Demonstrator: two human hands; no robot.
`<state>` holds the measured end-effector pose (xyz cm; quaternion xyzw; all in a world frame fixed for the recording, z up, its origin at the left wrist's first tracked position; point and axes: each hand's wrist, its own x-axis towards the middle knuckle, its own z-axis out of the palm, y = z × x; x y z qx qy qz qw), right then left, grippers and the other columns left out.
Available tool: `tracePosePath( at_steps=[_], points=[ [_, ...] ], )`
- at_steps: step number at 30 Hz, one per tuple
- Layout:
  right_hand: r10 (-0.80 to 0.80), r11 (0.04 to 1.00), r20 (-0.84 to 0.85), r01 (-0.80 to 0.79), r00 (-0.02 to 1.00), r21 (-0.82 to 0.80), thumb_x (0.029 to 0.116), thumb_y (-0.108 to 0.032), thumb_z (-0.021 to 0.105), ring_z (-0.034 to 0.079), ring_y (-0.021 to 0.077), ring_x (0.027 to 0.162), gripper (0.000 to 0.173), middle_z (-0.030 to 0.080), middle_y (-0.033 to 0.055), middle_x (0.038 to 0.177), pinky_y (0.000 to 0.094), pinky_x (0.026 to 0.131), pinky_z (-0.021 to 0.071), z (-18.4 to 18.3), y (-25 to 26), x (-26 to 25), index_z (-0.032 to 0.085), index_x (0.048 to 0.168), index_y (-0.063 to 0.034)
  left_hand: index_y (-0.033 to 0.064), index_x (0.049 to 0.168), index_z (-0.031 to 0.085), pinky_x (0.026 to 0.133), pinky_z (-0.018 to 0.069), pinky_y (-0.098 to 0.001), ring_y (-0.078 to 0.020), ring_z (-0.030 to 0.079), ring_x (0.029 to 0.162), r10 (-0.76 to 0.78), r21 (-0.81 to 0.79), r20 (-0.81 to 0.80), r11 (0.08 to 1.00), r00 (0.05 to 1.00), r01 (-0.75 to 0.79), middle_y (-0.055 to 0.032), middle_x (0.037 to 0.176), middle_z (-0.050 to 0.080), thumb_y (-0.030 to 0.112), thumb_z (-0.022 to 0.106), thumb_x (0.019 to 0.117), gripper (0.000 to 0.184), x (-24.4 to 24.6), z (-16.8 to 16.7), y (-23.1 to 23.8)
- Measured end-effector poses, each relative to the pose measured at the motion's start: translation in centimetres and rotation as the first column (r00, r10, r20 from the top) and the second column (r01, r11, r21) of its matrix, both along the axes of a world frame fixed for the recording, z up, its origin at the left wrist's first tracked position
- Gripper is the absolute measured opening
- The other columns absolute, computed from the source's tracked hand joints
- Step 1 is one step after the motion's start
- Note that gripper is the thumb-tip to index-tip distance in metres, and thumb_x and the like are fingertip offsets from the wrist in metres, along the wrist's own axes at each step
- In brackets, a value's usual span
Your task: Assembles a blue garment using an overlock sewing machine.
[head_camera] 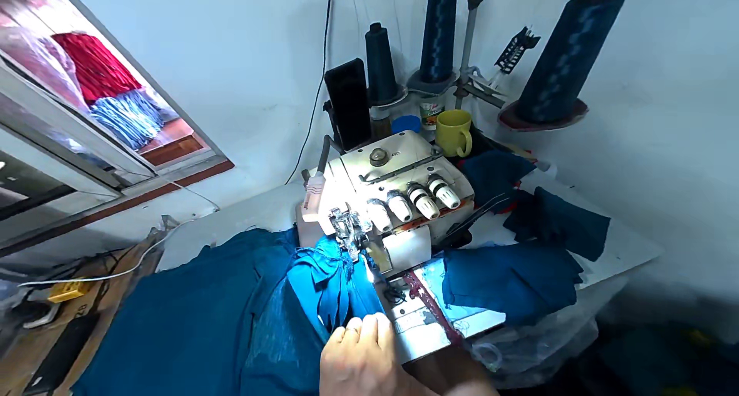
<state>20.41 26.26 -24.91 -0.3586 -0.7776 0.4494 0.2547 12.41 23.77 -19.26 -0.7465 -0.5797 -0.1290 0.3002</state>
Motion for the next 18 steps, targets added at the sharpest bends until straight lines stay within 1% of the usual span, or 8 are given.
tracePosePath(
  at_steps=[2,5,7,10,11,14,16,18],
  points=[
    [-0.031,0.999,-0.096,0.032,0.995,0.008,0.0974,-0.022,0.058,0.058,0.0339,0.129,0.058,0.060,0.0290,0.136,0.0408,0.113,0.0413,-3.0,0.1,-1.2,0.049,0.140,0.0163,0.0066,0.083,0.077,0.048,0.0422,-0.0285,-0.0170,0.061,0.057,0.032,-0.009,0.006,0.999,0.999,-0.031,-0.0034,0.064,0.064,0.010,0.062,0.0896,0.017,-0.1,0.3,0.6],
    [0.043,0.965,0.020,-0.037,0.999,-0.260,0.1011,-0.017,0.057,0.054,0.0241,0.132,0.046,0.060,0.0211,0.138,0.0355,0.113,0.0375,2.3,1.0,0.2,0.053,0.139,0.0092,0.0045,0.080,0.076,0.044,0.0412,-0.0288,-0.0179,0.059,0.053,0.049,0.069,0.017,0.996,0.999,-0.050,-0.0039,0.060,0.058,0.010,0.059,0.0888,0.019,-0.5,0.0,2.1],
    [0.035,0.959,0.003,-0.033,0.999,-0.280,0.0989,-0.016,0.058,0.058,0.0237,0.127,0.043,0.063,0.0213,0.132,0.0348,0.110,0.0403,4.0,1.0,0.8,0.058,0.133,0.0095,0.0030,0.081,0.074,0.044,0.0423,-0.0290,-0.0184,0.059,0.053,0.056,0.098,0.029,0.993,0.998,-0.058,-0.0049,0.061,0.058,0.008,0.059,0.0888,0.019,-0.8,-0.4,3.0],
    [0.041,0.996,-0.046,-0.044,0.998,-0.075,0.0974,-0.016,0.059,0.063,0.0274,0.121,0.038,0.068,0.0230,0.123,0.0375,0.107,0.0443,2.1,0.7,0.4,0.064,0.125,0.0105,0.0004,0.086,0.076,0.047,0.0469,-0.0301,-0.0200,0.062,0.055,0.015,0.100,0.095,0.995,0.995,-0.025,-0.0070,0.065,0.062,0.006,0.059,0.0893,0.018,-1.6,-0.8,3.9],
    [-0.009,0.996,-0.122,0.020,0.992,0.088,0.0926,-0.015,0.062,0.068,0.0312,0.111,0.032,0.072,0.0232,0.111,0.0414,0.101,0.0508,-1.0,0.5,-0.9,0.070,0.112,0.0091,0.0019,0.087,0.076,0.051,0.0509,-0.0314,-0.0204,0.065,0.059,-0.006,0.076,0.149,0.997,0.989,-0.006,-0.0067,0.067,0.064,0.009,0.058,0.0915,0.020,-2.2,-0.5,4.1],
    [-0.089,0.945,-0.288,0.172,0.954,0.280,0.0876,-0.008,0.068,0.075,0.0301,0.092,0.015,0.075,0.0182,0.093,0.0452,0.085,0.0600,-4.9,0.5,-3.1,0.076,0.093,0.0027,0.0077,0.087,0.075,0.070,0.0577,-0.0436,-0.0252,0.069,0.081,0.015,-0.008,0.380,1.000,0.925,-0.013,-0.0073,0.083,0.068,0.023,0.052,0.0996,0.030,-6.0,2.1,5.3],
    [-0.116,0.930,-0.309,0.212,0.944,0.299,0.0877,-0.009,0.068,0.076,0.0263,0.089,0.013,0.076,0.0158,0.090,0.0423,0.083,0.0609,-5.4,0.4,-3.6,0.076,0.090,0.0014,0.0036,0.105,0.073,0.081,0.0551,-0.0532,-0.0333,0.067,0.097,0.046,-0.081,0.460,0.997,0.887,-0.010,-0.0138,0.101,0.069,0.021,0.056,0.1006,0.025,-9.4,3.6,6.9],
    [-0.112,0.928,-0.309,0.211,0.944,0.308,0.0889,-0.009,0.067,0.076,0.0258,0.089,0.014,0.076,0.0157,0.090,0.0411,0.083,0.0610,-5.5,0.4,-3.6,0.076,0.090,0.0017,0.0063,0.121,0.068,0.090,0.0559,-0.0465,-0.0247,0.065,0.107,-0.003,-0.246,0.549,0.955,0.836,0.164,-0.0107,0.120,0.065,0.018,0.060,0.0997,0.026,-12.4,3.6,8.5]
  ],
)
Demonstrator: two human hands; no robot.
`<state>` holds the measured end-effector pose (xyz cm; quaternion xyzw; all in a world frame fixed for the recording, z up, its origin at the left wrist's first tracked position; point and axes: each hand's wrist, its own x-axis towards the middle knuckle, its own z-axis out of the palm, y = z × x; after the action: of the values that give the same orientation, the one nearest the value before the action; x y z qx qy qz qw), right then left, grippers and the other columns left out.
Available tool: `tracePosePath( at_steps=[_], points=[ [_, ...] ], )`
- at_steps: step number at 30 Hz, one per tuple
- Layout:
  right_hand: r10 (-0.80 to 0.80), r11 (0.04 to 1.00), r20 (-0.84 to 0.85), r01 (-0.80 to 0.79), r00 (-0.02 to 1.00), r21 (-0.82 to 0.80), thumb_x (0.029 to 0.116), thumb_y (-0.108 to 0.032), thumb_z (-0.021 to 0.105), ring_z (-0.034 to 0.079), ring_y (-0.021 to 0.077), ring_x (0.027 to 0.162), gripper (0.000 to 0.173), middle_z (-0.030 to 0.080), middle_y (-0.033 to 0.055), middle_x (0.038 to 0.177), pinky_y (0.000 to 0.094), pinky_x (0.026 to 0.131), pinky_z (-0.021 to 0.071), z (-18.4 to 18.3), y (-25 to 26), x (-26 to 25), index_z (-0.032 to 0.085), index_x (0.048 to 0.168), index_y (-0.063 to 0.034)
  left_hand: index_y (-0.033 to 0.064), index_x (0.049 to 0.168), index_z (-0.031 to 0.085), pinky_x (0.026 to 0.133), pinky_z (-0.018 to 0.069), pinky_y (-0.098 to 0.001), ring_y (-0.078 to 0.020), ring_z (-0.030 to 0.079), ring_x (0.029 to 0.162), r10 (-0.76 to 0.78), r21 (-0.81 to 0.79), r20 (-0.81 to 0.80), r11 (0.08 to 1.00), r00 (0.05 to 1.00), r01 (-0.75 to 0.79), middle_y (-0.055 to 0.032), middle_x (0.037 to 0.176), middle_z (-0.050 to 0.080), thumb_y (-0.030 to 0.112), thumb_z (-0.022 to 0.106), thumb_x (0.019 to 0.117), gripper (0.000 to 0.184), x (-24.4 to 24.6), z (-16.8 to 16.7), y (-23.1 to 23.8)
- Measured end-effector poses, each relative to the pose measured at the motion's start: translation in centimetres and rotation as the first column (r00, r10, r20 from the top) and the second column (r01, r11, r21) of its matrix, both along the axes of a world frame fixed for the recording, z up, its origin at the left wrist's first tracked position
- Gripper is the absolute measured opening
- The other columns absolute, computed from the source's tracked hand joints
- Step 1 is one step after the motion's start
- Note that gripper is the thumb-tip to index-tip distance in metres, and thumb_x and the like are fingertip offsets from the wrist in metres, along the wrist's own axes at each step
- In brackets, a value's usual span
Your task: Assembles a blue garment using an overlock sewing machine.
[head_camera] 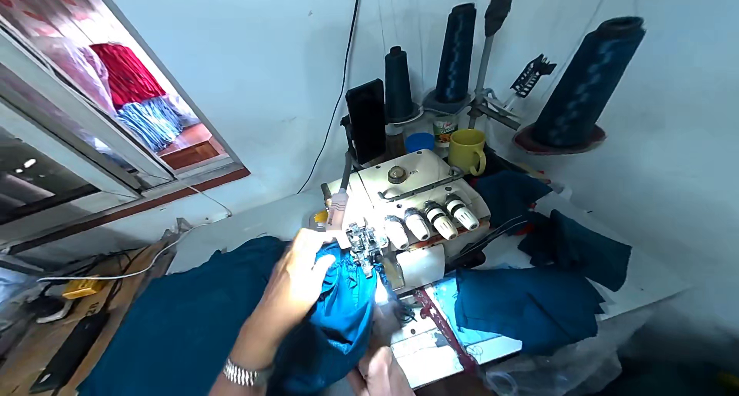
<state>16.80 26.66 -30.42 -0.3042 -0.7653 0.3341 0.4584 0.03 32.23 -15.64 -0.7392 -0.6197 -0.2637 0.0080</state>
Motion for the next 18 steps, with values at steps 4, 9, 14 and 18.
tracePosePath(
  at_steps=[4,9,14,18],
  points=[
    [0.006,1.000,-0.003,-0.006,1.000,0.004,0.0895,-0.008,0.067,0.075,0.0261,0.088,0.014,0.076,0.0160,0.090,0.0406,0.083,0.0607,0.3,0.0,0.0,0.075,0.090,0.0019,0.0114,0.105,0.070,0.090,0.0554,-0.0267,-0.0067,0.062,0.106,-0.299,-0.205,0.137,0.924,0.944,0.322,-0.0005,0.125,0.061,0.023,0.060,0.0983,0.016,-3.4,-0.4,1.0],
    [-0.007,0.999,-0.031,0.005,0.999,-0.049,0.0894,-0.008,0.067,0.075,0.0257,0.089,0.014,0.076,0.0165,0.090,0.0417,0.084,0.0602,0.2,0.0,-0.1,0.075,0.091,0.0032,0.0126,0.101,0.067,0.082,0.0551,-0.0216,-0.0026,0.064,0.089,-0.367,-0.169,0.283,0.890,0.886,0.423,0.0055,0.096,0.067,0.026,0.058,0.1009,0.016,-5.7,2.0,-1.6],
    [-0.272,0.961,-0.283,0.273,0.920,-0.035,0.0894,-0.002,0.058,0.065,0.0155,0.097,0.013,0.065,0.0172,0.099,0.0236,0.089,0.0539,-0.1,-1.3,-0.5,0.062,0.099,0.0061,0.0046,0.110,0.074,0.092,0.0564,-0.0431,-0.0210,0.070,0.099,-0.187,-0.265,-0.152,0.954,0.971,0.142,-0.0081,0.105,0.073,0.013,0.058,0.1011,0.019,-11.5,2.2,-4.4],
    [0.039,0.984,-0.132,-0.062,0.990,-0.169,0.0940,-0.014,0.066,0.058,0.0410,0.127,0.045,0.059,0.0323,0.133,0.0504,0.107,0.0480,2.7,-4.5,-1.5,0.059,0.130,0.0131,0.0059,0.096,0.075,0.080,0.0599,-0.0426,-0.0237,0.071,0.087,-0.196,-0.086,-0.362,0.980,0.911,0.177,-0.0073,0.090,0.071,0.012,0.060,0.0963,0.017,-10.6,4.2,-8.2]
  ],
)
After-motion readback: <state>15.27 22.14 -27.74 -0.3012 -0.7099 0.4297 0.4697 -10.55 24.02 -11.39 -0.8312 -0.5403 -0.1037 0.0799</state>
